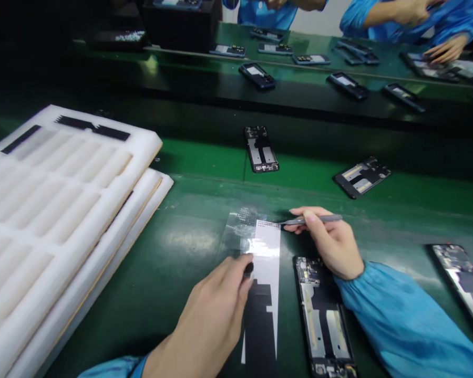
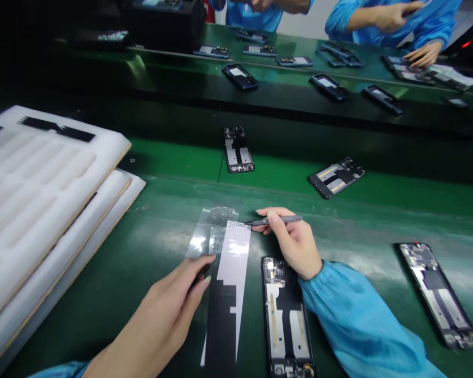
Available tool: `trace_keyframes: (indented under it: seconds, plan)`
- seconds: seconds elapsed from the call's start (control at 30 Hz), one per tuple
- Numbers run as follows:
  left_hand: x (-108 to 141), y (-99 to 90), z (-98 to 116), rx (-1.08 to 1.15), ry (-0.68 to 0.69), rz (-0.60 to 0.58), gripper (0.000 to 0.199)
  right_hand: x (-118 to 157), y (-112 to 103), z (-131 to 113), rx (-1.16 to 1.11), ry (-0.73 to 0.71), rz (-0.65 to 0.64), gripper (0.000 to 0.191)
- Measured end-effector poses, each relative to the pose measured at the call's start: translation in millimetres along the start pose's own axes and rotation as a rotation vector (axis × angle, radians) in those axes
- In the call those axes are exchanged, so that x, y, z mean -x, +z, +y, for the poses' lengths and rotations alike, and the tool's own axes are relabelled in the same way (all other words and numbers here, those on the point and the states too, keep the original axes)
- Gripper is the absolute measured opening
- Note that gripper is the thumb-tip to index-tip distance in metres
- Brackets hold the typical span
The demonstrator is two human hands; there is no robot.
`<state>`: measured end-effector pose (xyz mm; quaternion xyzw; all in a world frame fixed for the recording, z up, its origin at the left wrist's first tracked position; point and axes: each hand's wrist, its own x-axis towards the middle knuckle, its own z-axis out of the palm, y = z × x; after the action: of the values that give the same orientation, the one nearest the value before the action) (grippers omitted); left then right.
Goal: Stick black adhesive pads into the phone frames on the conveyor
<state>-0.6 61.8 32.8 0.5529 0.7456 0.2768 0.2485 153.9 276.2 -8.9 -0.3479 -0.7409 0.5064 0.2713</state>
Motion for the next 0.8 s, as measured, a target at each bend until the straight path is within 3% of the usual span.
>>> trace_keyframes:
  seconds: [0.1,0.23,0.43,0.8]
  plan:
    - [-30,10.8,-9,-0.495,0.264,0.068,0.053,-3,2,4,0.012,-0.035,-0.029,0.038]
    - [-53,21.9,-13,-0.83,0.347,0.016,0.062,3,-3,7,0.085,-0.109,-0.1,0.027]
    - [-55,21.7,-17,-0.863,0.41,0.013,0.061,3,-6,5,0.097,-0.177,-0.195,0.02]
    - [-54,20.8,-21,-0.864,0.394,-0.077,0.058,-5,-11,-4,0.071,-0.3,-0.319,0.03]
